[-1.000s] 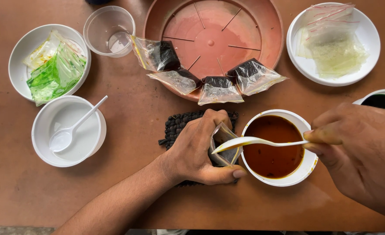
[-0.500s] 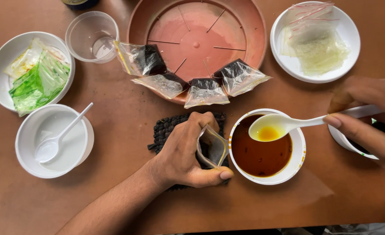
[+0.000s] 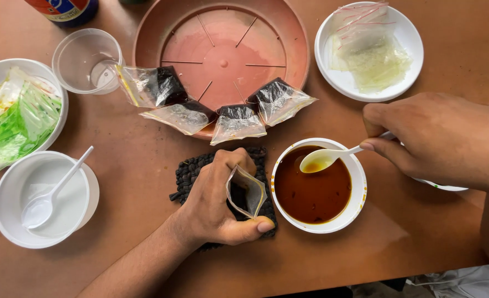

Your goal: Filling small plastic bags with a dark liquid using a plastic spoon for portioning.

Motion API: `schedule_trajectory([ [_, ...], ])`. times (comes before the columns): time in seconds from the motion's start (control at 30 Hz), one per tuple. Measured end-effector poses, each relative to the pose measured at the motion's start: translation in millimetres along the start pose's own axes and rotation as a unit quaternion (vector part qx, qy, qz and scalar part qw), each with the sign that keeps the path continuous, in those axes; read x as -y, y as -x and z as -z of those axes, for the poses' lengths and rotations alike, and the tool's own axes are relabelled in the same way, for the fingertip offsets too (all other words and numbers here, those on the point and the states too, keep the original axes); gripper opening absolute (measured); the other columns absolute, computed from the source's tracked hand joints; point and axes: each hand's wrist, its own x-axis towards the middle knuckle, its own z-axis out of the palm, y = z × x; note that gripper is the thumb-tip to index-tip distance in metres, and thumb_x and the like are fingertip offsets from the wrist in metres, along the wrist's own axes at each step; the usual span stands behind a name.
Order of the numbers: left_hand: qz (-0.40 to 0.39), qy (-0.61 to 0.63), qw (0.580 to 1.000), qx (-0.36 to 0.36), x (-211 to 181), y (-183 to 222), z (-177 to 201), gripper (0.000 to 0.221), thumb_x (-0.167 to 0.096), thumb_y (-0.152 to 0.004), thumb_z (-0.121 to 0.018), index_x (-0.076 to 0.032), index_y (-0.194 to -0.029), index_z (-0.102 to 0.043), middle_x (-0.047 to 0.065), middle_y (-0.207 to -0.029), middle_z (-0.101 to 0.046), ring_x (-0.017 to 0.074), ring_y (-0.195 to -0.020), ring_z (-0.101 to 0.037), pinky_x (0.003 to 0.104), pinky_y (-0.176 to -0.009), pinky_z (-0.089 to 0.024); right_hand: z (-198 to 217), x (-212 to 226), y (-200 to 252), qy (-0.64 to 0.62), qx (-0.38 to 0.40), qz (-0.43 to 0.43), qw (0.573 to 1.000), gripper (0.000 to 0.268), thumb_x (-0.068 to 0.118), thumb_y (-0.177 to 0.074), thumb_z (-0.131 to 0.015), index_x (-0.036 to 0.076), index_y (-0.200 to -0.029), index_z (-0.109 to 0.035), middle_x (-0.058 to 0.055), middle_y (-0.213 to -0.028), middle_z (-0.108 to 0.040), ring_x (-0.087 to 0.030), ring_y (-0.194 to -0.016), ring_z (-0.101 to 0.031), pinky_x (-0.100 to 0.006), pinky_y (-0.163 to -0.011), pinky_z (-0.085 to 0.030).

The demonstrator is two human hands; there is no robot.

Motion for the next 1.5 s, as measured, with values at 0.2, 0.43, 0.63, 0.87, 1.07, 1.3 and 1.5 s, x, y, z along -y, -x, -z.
schedule_trajectory([
  [0.2,0.0,-0.011,1.0,-0.005,0,0,-1,0.067,-0.062,-0.086,-0.061,-0.001,-0.106,-0.041,0.008,-0.089,-0.049,0.0191,-0.072,-0.046,0.033,-0.062,-0.041,20,15,5,0.014,0.046,-0.028,0.998,0.036,0.062,-0.097,-0.048,0.03,-0.085,-0.058,0.007,-0.074,-0.074,-0.018,-0.072,-0.067,-0.034,-0.065,-0.05],
  [0.43,-0.001,0.002,1.0,-0.005,-4,-5,1,0.063,-0.061,-0.088,-0.059,-0.003,-0.101,-0.04,0.007,-0.085,-0.046,0.0177,-0.065,-0.045,0.032,-0.059,-0.038,24,18,7,0.015,0.051,-0.019,0.998,0.036,0.061,-0.094,-0.054,0.028,-0.08,-0.062,0.006,-0.075,-0.074,-0.018,-0.074,-0.068,-0.036,-0.065,-0.05],
  [0.63,0.003,-0.009,1.0,-0.002,-3,-4,0,0.064,-0.063,-0.087,-0.059,-0.003,-0.102,-0.041,0.007,-0.085,-0.049,0.019,-0.069,-0.047,0.033,-0.063,-0.04,22,19,8,0.037,0.077,0.02,0.996,0.027,0.055,-0.089,-0.057,0.031,-0.079,-0.063,0.011,-0.076,-0.075,-0.013,-0.077,-0.069,-0.032,-0.07,-0.05],
  [0.87,0.007,0.014,1.0,-0.005,-5,-5,1,0.065,-0.061,-0.087,-0.061,-0.003,-0.103,-0.039,0.007,-0.085,-0.047,0.0179,-0.066,-0.047,0.032,-0.059,-0.038,25,24,11,0.036,0.099,0.048,0.993,0.02,0.052,-0.089,-0.057,0.035,-0.085,-0.068,0.014,-0.079,-0.076,-0.01,-0.08,-0.071,-0.029,-0.073,-0.052],
  [1.07,0.006,0.017,1.0,-0.004,-5,-5,1,0.066,-0.061,-0.087,-0.061,-0.002,-0.105,-0.039,0.007,-0.087,-0.047,0.0168,-0.064,-0.048,0.031,-0.058,-0.039,21,25,11,0.037,0.102,0.067,0.992,0.019,0.05,-0.087,-0.058,0.034,-0.083,-0.067,0.013,-0.081,-0.075,-0.012,-0.082,-0.07,-0.03,-0.075,-0.052],
  [1.3,0.001,0.005,1.0,-0.006,-5,-6,1,0.064,-0.062,-0.087,-0.06,-0.003,-0.103,-0.041,0.007,-0.084,-0.047,0.018,-0.066,-0.047,0.032,-0.061,-0.039,25,25,11,0.027,0.104,0.071,0.992,0.019,0.051,-0.088,-0.059,0.035,-0.082,-0.068,0.015,-0.081,-0.076,-0.01,-0.081,-0.071,-0.029,-0.076,-0.052],
  [1.5,0.004,0.009,1.0,-0.003,-5,-5,1,0.065,-0.062,-0.087,-0.06,-0.002,-0.104,-0.04,0.008,-0.085,-0.047,0.0183,-0.066,-0.048,0.032,-0.06,-0.039,27,20,10,0.033,0.1,0.061,0.993,0.022,0.057,-0.089,-0.061,0.037,-0.086,-0.067,0.015,-0.08,-0.076,-0.009,-0.082,-0.071,-0.029,-0.075,-0.052],
])
